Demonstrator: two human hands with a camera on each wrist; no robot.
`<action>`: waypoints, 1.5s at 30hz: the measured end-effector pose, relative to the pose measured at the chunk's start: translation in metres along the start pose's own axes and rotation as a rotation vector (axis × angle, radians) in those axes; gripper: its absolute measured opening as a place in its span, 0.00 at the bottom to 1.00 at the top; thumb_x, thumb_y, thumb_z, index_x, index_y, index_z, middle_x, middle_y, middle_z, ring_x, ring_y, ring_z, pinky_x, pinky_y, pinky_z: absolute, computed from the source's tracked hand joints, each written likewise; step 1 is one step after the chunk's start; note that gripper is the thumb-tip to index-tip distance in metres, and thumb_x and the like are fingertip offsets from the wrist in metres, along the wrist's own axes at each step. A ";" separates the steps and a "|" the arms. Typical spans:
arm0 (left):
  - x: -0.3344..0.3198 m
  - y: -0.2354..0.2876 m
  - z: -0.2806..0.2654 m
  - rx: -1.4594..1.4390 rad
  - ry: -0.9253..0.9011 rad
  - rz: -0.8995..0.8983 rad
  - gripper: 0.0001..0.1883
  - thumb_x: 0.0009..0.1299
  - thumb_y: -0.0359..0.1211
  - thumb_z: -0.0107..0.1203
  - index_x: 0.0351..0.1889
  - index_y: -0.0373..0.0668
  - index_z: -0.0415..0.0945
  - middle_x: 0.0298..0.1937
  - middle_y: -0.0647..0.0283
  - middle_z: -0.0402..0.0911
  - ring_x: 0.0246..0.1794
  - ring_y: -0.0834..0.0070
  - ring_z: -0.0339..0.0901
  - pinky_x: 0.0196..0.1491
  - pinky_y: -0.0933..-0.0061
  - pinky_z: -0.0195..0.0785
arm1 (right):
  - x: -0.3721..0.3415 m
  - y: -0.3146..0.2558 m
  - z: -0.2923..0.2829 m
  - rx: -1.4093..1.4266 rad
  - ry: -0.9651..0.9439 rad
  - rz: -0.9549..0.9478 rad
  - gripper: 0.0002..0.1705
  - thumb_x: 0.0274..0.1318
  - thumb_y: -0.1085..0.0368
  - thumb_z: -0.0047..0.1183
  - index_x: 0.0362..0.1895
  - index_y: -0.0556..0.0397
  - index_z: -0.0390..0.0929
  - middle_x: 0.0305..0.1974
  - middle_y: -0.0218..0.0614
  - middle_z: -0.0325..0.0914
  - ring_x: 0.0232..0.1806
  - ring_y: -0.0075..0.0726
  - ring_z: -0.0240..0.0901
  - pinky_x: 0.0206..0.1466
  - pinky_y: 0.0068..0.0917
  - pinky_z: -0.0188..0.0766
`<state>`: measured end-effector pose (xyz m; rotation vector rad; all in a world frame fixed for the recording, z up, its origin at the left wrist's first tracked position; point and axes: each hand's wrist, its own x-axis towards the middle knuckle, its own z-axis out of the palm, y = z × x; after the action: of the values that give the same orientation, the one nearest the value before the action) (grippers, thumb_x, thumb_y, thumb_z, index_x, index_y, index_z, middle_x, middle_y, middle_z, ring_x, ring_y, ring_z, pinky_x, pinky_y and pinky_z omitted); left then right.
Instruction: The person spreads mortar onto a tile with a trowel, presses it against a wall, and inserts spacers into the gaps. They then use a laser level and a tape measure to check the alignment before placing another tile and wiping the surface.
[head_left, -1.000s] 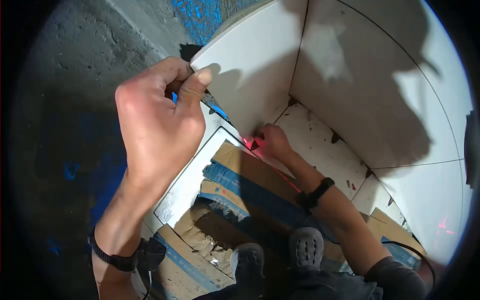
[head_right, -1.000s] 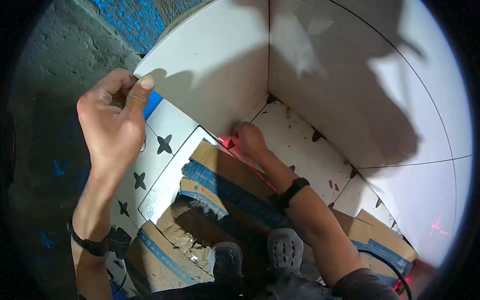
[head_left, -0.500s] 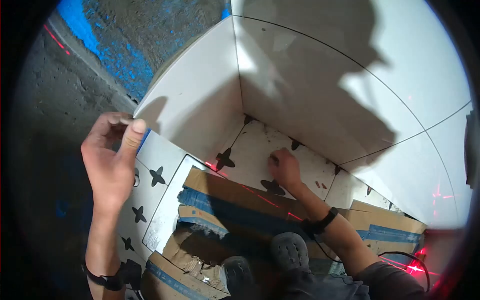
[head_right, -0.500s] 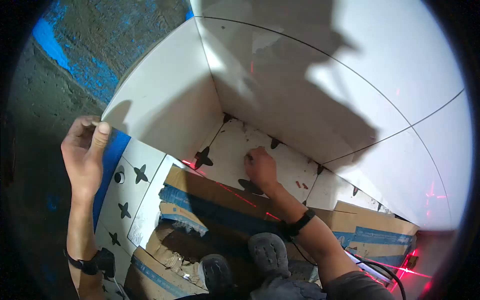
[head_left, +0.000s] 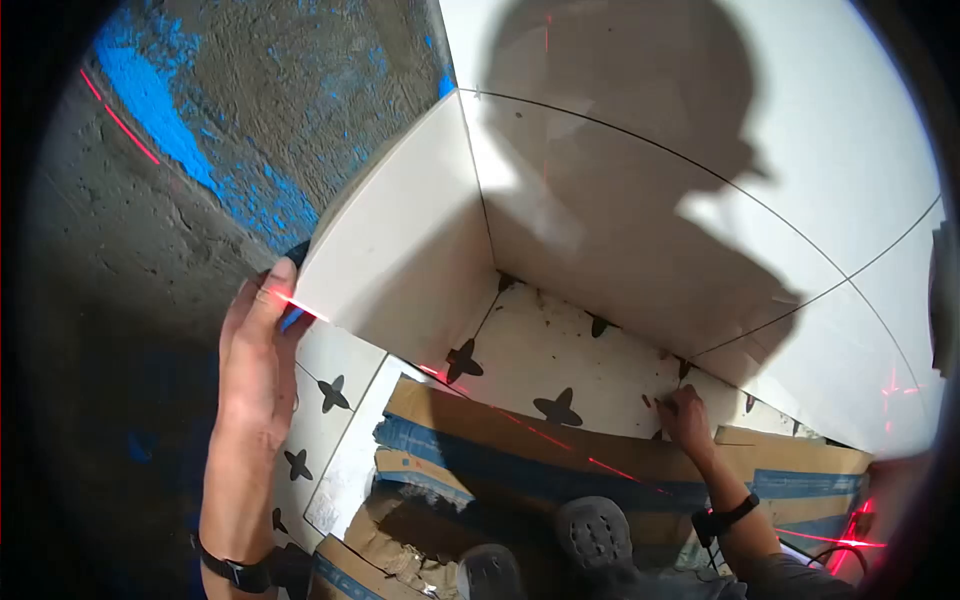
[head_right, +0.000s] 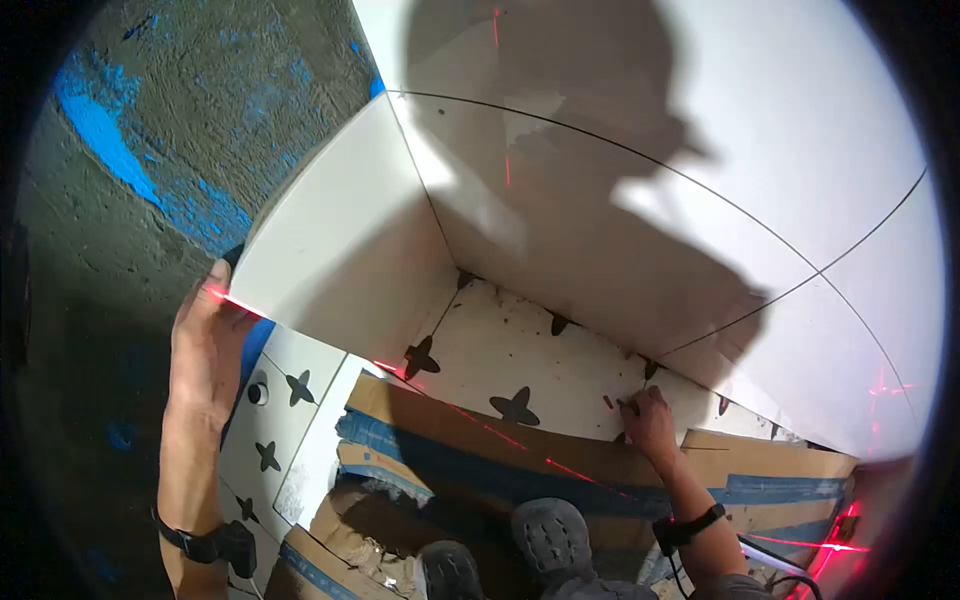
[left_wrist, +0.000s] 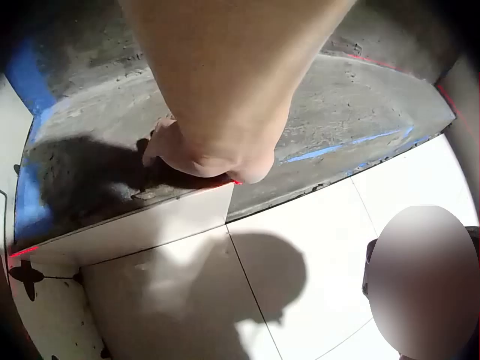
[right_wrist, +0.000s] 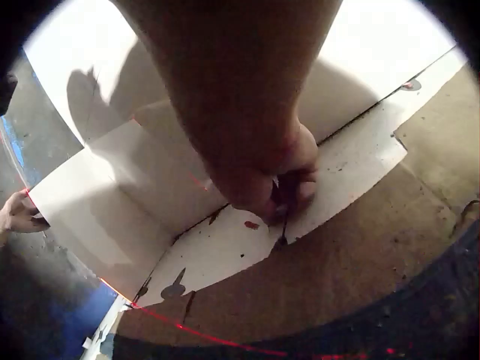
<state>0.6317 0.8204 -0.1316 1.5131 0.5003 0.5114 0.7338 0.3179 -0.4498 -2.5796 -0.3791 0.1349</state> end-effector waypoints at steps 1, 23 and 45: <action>-0.001 0.001 0.003 -0.002 -0.005 -0.020 0.27 0.76 0.49 0.61 0.56 0.33 0.73 0.54 0.58 0.77 0.59 0.70 0.72 0.71 0.59 0.60 | -0.002 -0.003 -0.002 0.011 0.013 -0.010 0.11 0.54 0.64 0.65 0.36 0.59 0.81 0.39 0.54 0.77 0.41 0.64 0.77 0.44 0.53 0.74; 0.003 -0.010 0.009 -0.059 0.009 -0.031 0.33 0.72 0.54 0.62 0.59 0.32 0.77 0.60 0.53 0.79 0.66 0.63 0.69 0.74 0.57 0.51 | 0.177 -0.219 0.121 0.107 0.062 -0.303 0.12 0.60 0.62 0.58 0.34 0.60 0.78 0.34 0.56 0.80 0.40 0.65 0.80 0.44 0.56 0.76; 0.002 -0.014 0.007 -0.216 0.059 -0.017 0.32 0.69 0.50 0.64 0.56 0.28 0.77 0.57 0.45 0.79 0.63 0.57 0.72 0.73 0.55 0.51 | 0.240 -0.244 0.175 0.158 0.010 -0.179 0.14 0.54 0.57 0.66 0.34 0.56 0.85 0.39 0.54 0.85 0.45 0.63 0.82 0.50 0.52 0.79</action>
<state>0.6377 0.8158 -0.1458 1.2895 0.4874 0.5791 0.8750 0.6739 -0.4799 -2.3773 -0.5693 0.0845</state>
